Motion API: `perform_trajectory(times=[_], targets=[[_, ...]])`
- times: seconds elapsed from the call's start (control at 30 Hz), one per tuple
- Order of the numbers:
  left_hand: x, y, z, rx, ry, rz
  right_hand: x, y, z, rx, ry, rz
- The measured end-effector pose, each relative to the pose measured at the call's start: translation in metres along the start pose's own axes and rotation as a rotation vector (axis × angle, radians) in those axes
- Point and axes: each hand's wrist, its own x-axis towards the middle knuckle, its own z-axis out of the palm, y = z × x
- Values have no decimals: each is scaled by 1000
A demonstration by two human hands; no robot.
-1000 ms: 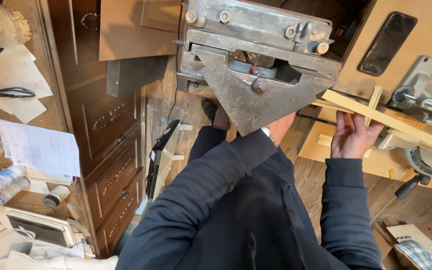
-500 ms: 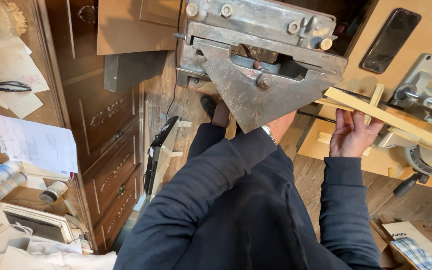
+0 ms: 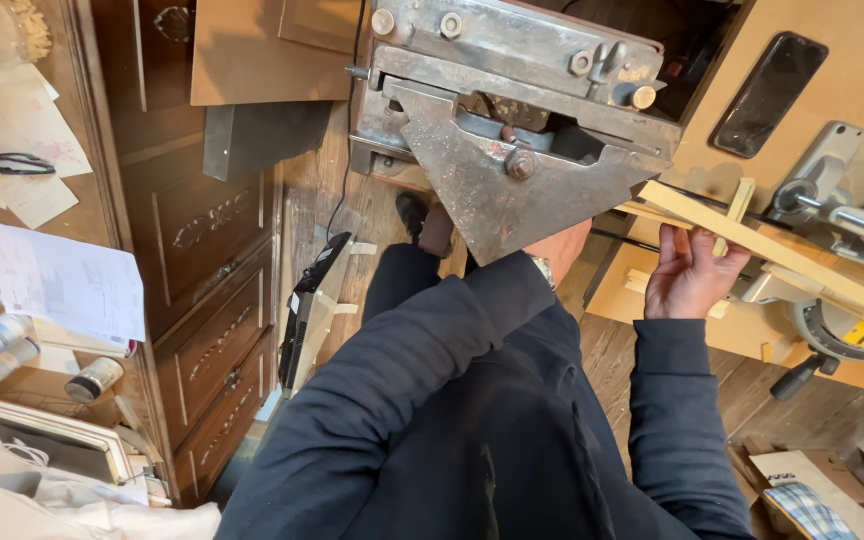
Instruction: Joining and securing wooden frame pieces using a professional framing joiner machine.
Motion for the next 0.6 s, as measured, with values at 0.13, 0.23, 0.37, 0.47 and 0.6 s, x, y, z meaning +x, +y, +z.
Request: perform_trajectory(times=[0.13, 0.23, 0.37, 0.47, 0.6], targets=[[2, -11, -11, 74, -12, 36, 0, -2, 1, 2, -13, 10], [3, -25, -25, 56, -57, 85, 1, -3, 0, -7, -22, 21], [-5, -34, -31, -162, -115, 31, 3, 0, -7, 12, -63, 31], [-7, -45, -44, -9, -165, 160, -2, -6, 5, 5, -4, 44], [-7, -54, -54, -90, -76, 17, 2, -5, -4, 26, -44, 20]])
